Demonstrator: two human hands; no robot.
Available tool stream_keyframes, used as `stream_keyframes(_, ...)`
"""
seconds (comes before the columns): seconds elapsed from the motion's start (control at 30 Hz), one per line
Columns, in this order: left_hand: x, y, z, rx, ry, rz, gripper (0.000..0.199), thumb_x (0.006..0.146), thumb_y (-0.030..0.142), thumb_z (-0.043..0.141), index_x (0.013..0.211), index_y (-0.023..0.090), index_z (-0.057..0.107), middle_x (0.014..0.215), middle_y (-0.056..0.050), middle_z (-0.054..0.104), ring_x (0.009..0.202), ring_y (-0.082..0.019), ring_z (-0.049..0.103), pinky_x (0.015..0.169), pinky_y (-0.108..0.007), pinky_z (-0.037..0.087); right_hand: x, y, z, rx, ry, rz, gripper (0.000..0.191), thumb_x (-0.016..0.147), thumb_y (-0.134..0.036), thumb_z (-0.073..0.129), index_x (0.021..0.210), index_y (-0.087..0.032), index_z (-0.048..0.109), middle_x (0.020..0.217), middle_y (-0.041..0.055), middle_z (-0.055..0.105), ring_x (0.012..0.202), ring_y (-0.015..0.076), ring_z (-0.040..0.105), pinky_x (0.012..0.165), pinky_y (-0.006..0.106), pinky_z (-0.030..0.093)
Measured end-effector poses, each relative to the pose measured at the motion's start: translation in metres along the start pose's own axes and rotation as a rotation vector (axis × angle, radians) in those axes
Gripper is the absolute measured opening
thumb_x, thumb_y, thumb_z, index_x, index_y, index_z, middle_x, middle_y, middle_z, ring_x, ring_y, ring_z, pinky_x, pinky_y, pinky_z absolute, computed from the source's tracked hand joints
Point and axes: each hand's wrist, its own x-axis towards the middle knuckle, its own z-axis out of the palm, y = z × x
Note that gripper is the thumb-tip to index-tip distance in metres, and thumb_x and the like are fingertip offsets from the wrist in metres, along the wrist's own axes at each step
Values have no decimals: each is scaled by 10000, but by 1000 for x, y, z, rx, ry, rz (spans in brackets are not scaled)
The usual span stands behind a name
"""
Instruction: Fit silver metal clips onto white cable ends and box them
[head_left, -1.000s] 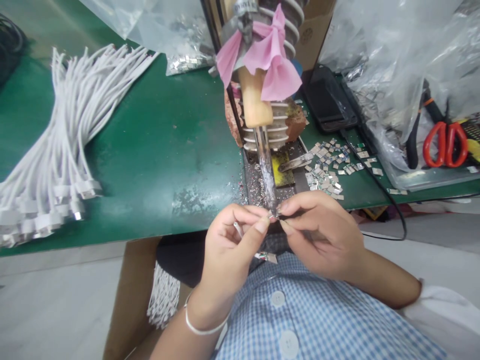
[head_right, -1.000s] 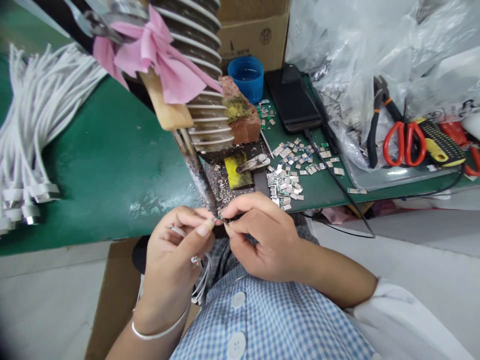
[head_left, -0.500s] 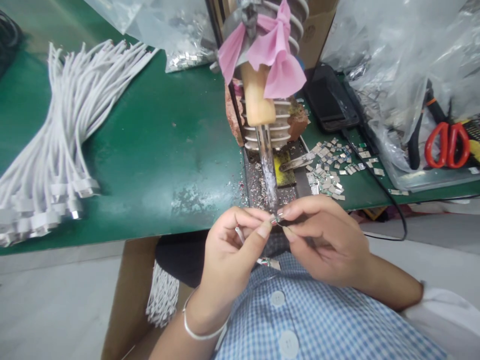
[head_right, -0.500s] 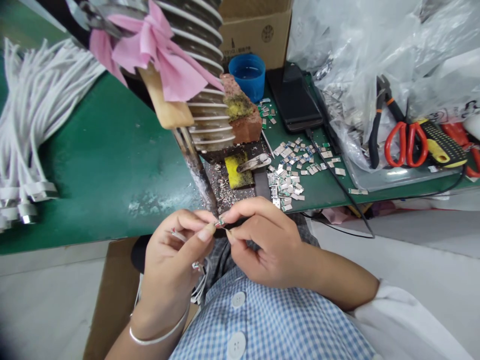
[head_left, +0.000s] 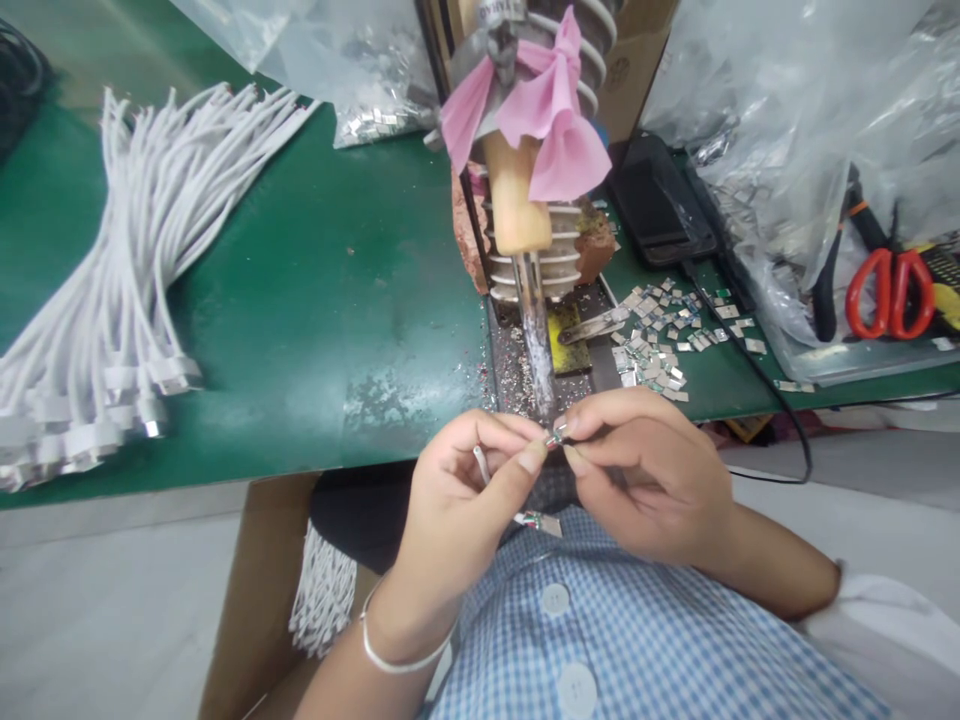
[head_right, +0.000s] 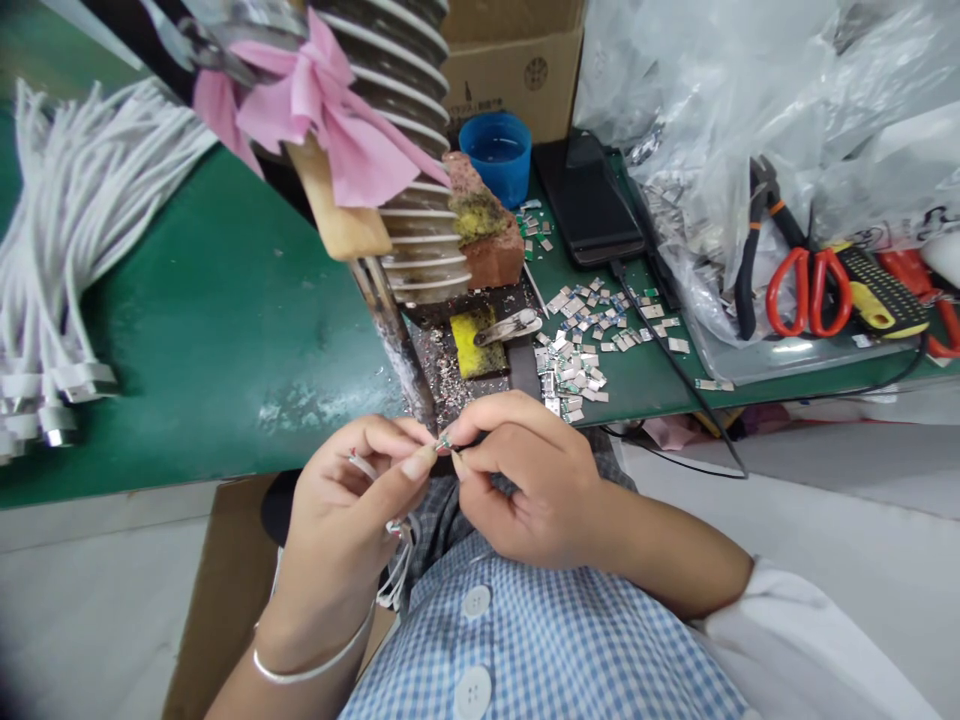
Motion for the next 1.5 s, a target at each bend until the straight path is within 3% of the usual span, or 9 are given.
stream_keyframes(0.17,4,4,1,-36,-19,3,128,820,105,700,718,178,674,807,22,706,503,-24,479,500,-147,419,3,1,1,-29,7,-8,176,769,-13,577,756,-187,553,842,47,633,783,135,658,704,272,586)
stream_keyframes(0.5,3,7,5,-16,31,1,126,791,127,719,689,180,667,768,-5,705,456,-45,436,437,-183,376,6,-1,2,-39,14,-6,181,776,-17,586,752,-194,555,830,39,633,762,132,648,686,271,584)
stream_keyframes(1.0,-1,4,2,64,11,-6,153,797,68,684,696,178,651,759,7,700,618,-75,570,554,-153,462,-3,1,1,-72,-62,-58,185,787,-23,582,772,-206,559,819,28,645,787,143,659,717,282,587)
stream_keyframes(1.23,1,7,5,105,71,19,152,787,83,691,672,169,640,735,-12,698,582,-93,571,520,-184,457,0,0,3,-71,-19,-8,181,779,-35,563,768,-214,541,837,31,635,771,157,649,653,300,584)
stream_keyframes(1.5,2,13,7,52,25,30,154,792,55,676,703,179,655,774,9,708,623,-69,579,561,-151,467,4,-2,4,-64,10,-8,199,769,-8,585,773,-203,544,836,30,620,779,139,640,681,272,578)
